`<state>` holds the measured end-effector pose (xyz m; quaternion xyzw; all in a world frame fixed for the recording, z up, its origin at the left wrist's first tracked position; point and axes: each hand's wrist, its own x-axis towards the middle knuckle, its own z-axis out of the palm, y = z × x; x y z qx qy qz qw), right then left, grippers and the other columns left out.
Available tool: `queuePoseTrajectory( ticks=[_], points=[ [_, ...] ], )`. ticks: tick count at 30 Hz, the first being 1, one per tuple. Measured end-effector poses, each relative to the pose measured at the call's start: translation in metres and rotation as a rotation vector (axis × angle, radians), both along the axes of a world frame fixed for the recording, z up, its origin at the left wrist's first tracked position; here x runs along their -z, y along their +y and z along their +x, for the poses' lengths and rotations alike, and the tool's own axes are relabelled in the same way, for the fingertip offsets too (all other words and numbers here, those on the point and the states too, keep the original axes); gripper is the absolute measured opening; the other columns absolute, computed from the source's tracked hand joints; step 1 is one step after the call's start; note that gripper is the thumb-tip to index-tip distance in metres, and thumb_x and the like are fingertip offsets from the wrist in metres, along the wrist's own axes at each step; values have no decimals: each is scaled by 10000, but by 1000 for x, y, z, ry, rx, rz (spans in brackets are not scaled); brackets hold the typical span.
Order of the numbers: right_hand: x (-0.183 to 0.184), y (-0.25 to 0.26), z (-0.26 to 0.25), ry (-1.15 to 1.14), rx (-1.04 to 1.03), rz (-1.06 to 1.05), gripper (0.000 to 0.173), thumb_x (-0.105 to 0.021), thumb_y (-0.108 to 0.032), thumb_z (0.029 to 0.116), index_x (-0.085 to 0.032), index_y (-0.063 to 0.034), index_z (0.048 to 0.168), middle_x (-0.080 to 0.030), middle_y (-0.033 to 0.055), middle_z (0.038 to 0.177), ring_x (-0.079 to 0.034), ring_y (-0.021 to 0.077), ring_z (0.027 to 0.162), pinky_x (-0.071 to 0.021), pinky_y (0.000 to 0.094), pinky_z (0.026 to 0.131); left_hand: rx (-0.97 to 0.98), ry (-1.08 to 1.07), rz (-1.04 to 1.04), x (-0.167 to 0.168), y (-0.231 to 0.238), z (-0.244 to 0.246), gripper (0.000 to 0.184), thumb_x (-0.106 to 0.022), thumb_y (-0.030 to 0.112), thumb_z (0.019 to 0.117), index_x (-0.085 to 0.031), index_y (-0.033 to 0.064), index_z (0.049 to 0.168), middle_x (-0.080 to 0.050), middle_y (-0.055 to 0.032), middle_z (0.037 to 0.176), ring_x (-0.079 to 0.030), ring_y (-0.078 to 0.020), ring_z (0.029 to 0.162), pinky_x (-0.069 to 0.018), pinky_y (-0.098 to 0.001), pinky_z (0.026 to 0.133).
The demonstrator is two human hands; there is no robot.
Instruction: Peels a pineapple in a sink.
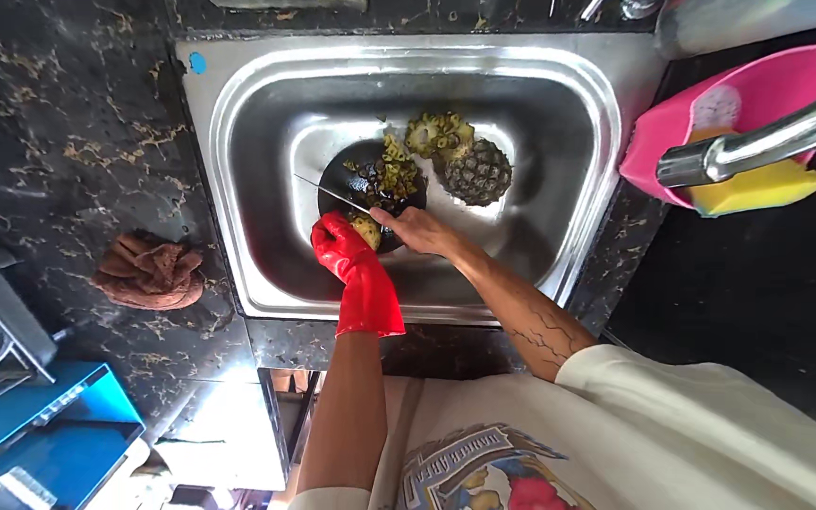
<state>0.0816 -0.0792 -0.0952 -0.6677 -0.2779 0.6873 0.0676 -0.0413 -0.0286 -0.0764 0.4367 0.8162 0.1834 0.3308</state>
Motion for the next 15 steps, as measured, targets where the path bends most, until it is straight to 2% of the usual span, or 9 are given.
queuePoseTrajectory(
  ticks=[4,6,9,11,13,15],
  points=[
    [5,-28,10,-10,6,-34,921,-228,-843,932,-612,-31,729,-568,131,668,-581,278,613,-485,514,597,-3,-8,14,2,0,-1,261,-523,223,1064,-730,64,1051,-721,-62,973,-675,-117,934,-537,-317,877],
    [8,-35,13,2,2,-81,946,-212,-845,928,-636,-9,800,-599,162,739,-609,307,697,-497,542,666,-6,7,12,2,0,-1,253,-537,234,1058,-730,70,1065,-726,-64,987,-679,-127,950,-538,-332,885],
    [15,-40,12,29,40,-72,916,-214,-832,940,-621,-25,790,-565,122,695,-569,257,629,-482,482,614,24,3,11,0,0,0,262,-515,226,1064,-730,75,1055,-718,-62,972,-670,-124,947,-530,-335,880],
    [17,-49,8,21,50,-39,915,-213,-822,950,-620,-19,786,-567,130,702,-578,279,653,-485,514,637,60,18,0,-1,-1,-4,280,-506,237,1064,-736,79,1048,-721,-65,971,-671,-132,944,-527,-346,886],
    [10,-57,7,-49,59,24,932,-193,-816,956,-623,-12,762,-592,159,718,-616,332,709,-494,583,675,173,-3,-28,-3,3,-9,280,-528,260,1058,-741,78,1081,-738,-80,1021,-689,-153,988,-540,-371,929],
    [-6,-61,5,-144,116,67,905,-218,-800,966,-622,-26,731,-598,161,706,-632,349,719,-492,600,666,377,-23,-51,-5,12,-14,283,-554,269,1040,-747,69,1090,-747,-99,1043,-701,-175,1010,-545,-398,955]
  ],
)
